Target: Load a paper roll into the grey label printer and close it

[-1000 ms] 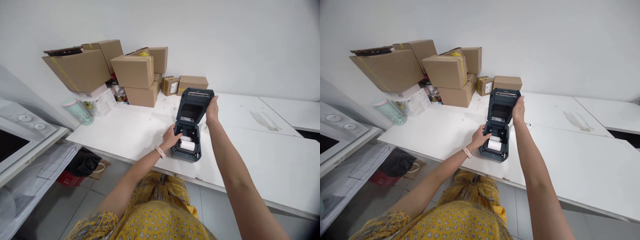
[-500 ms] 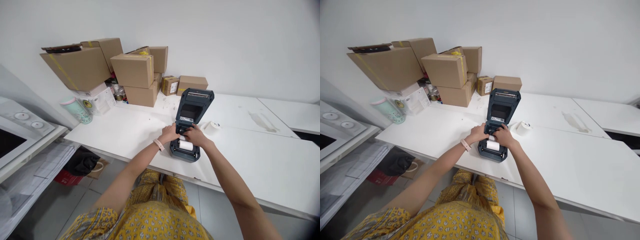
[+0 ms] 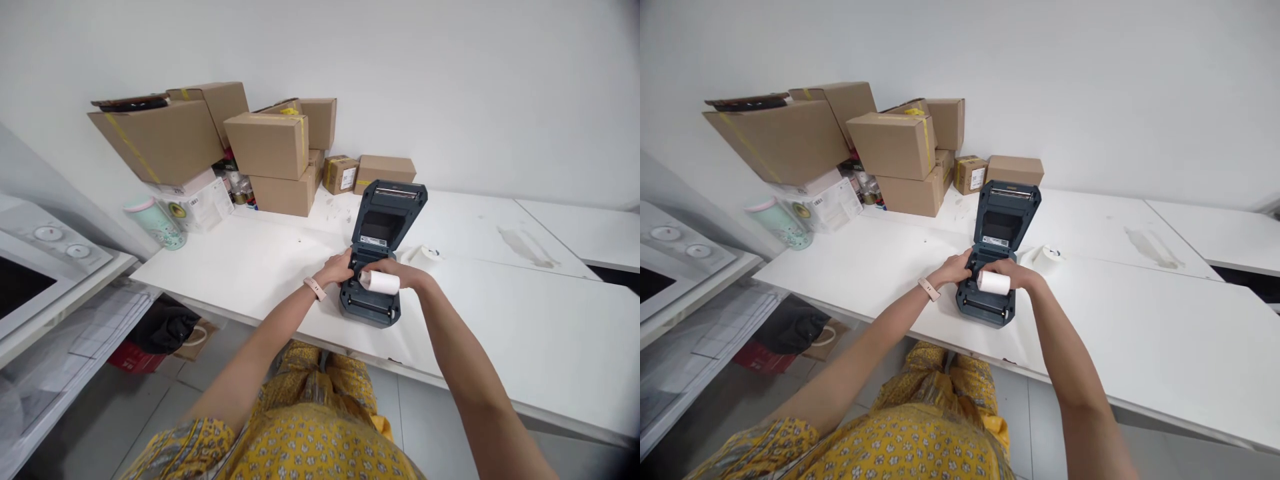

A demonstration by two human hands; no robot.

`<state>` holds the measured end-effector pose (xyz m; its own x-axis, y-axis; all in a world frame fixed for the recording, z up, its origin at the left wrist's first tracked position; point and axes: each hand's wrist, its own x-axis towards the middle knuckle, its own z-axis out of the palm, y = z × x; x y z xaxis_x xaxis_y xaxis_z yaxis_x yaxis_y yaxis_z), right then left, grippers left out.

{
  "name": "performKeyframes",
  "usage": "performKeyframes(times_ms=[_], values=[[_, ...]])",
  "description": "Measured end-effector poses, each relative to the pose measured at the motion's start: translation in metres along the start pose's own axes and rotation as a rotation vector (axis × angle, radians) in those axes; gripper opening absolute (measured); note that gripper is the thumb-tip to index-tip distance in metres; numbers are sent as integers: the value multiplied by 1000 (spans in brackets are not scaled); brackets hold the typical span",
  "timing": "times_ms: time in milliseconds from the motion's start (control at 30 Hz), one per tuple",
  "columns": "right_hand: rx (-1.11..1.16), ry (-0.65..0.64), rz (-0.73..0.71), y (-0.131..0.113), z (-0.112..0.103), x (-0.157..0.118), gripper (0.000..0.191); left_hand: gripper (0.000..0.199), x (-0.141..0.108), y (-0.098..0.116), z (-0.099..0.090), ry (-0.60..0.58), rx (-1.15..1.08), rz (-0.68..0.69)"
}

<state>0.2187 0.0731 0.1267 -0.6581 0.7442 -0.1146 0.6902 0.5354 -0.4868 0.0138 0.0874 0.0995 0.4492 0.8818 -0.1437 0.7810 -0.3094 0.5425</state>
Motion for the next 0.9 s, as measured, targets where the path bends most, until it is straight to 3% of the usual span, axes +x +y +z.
performKeyframes(times_ms=[67, 133, 200, 333, 467, 633, 767, 833, 900], values=[[326, 37, -4, 1, -2, -26, 42, 74, 1, -2, 3, 10, -9, 1], [586, 233, 67, 8, 7, -61, 53, 76, 2, -4, 6, 25, -11, -5], [790, 500, 168, 22, 26, -98, 59, 79, 4, -5, 9, 35, 11, -17], [1011, 715, 333, 62, 75, -143, 54, 80, 5, -3, 10, 31, 61, -58], [997, 879, 460, 94, 103, -130, 53, 82, 5, 0, 11, 46, 45, -84], [821, 919, 526, 114, 99, -88, 57, 81, 4, -1, 13, 69, 31, -78], [818, 912, 497, 123, 99, -78, 57, 80, 3, -2, 14, 71, 36, -68], [890, 1003, 546, 131, 102, -82, 54, 80, 3, -3, 14, 77, 16, -59], [935, 1189, 615, 142, 103, -87, 52, 80, 3, -4, 13, 76, -1, -46]])
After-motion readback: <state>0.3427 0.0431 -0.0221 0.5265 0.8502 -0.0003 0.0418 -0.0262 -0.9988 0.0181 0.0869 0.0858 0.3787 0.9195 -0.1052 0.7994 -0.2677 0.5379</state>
